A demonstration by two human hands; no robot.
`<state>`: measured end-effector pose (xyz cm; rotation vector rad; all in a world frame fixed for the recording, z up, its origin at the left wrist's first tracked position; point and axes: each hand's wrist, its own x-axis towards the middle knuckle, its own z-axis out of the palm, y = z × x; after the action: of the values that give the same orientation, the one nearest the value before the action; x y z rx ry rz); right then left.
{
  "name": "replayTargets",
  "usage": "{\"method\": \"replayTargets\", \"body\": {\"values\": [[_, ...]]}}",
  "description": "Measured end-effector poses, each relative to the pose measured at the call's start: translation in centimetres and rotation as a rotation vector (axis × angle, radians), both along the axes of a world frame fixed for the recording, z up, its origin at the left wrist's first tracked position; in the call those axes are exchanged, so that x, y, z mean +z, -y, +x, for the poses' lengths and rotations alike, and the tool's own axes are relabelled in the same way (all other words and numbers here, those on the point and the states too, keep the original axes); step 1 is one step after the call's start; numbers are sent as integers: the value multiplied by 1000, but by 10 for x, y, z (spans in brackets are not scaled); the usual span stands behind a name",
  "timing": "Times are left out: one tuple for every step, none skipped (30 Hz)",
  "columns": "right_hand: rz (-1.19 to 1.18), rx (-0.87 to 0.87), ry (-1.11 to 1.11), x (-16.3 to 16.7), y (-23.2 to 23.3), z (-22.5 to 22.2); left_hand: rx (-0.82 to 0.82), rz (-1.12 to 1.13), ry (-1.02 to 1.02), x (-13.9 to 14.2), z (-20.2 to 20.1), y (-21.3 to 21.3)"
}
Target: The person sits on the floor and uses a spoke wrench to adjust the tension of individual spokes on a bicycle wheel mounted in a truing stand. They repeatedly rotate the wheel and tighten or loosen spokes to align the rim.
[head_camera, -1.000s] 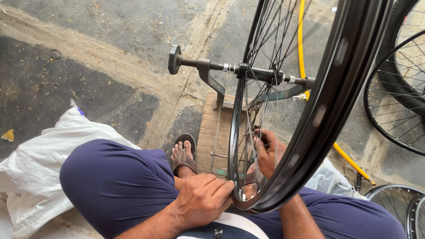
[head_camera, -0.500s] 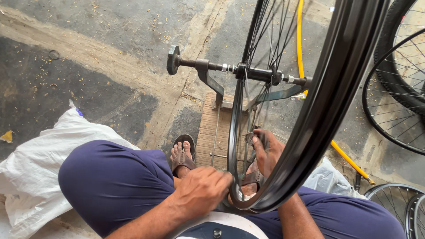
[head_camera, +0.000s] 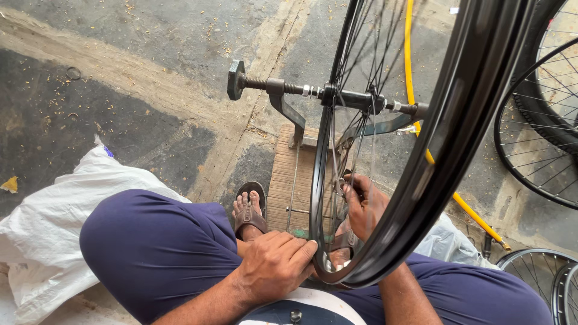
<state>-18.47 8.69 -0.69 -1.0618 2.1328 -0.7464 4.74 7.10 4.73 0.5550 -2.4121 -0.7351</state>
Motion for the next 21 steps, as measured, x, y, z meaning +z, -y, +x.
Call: {"method": "replayTargets", "body": {"values": [[75,-14,15,1,0,0,2,-5,-10,-1,0,0],[150,-27,29,2,0,0,5,-10,-21,-1,1,0],[141,-14,14,2,0,0,-1,-15,-4,-2,1,0],[132,-2,-2,2,0,0,-8,-19,12,-2,1,0],[123,10,-18,1,0,0,-15,-24,28,-2,1,0],[42,17,-20,-1,0,-1,-14,-19,43,-3,0,1],[-38,25,-24,-2,0,-1,-12,-14,57,-2,-1,2],[-116,35,-27,-4,0,-1,-8,-8,71,-2,-2,2],[-129,36,-3,-6,-1,-2,-12,-8,40,0,-2,3],[-143,35,21,-7,-1,-3,-18,-9,8,1,-1,3],[-155,34,45,-9,-2,-4,-25,-9,-23,3,1,4],[-117,16,40,-10,-3,-4,-27,-21,-69,5,3,4],[-78,4,37,-12,-5,-5,-24,-32,-113,7,5,4],[-41,-6,33,-13,-6,-6,-19,-45,-157,9,7,4],[-20,-16,74,-15,-6,-6,-20,-44,-135,10,8,5],[0,-27,112,-17,-7,-6,-24,-43,-114,10,7,6],[23,-37,149,-19,-9,-7,-25,-41,-95,10,7,6],[-31,-2,180,-21,-10,-8,-23,-49,-92,10,7,7],[-85,36,212,-24,-10,-9,-18,-57,-90,9,6,6],[-135,75,244,-26,-13,-9,-13,-62,-87,9,7,6],[-136,70,341,-28,-15,-11,-20,-58,-87,8,8,4]]}}
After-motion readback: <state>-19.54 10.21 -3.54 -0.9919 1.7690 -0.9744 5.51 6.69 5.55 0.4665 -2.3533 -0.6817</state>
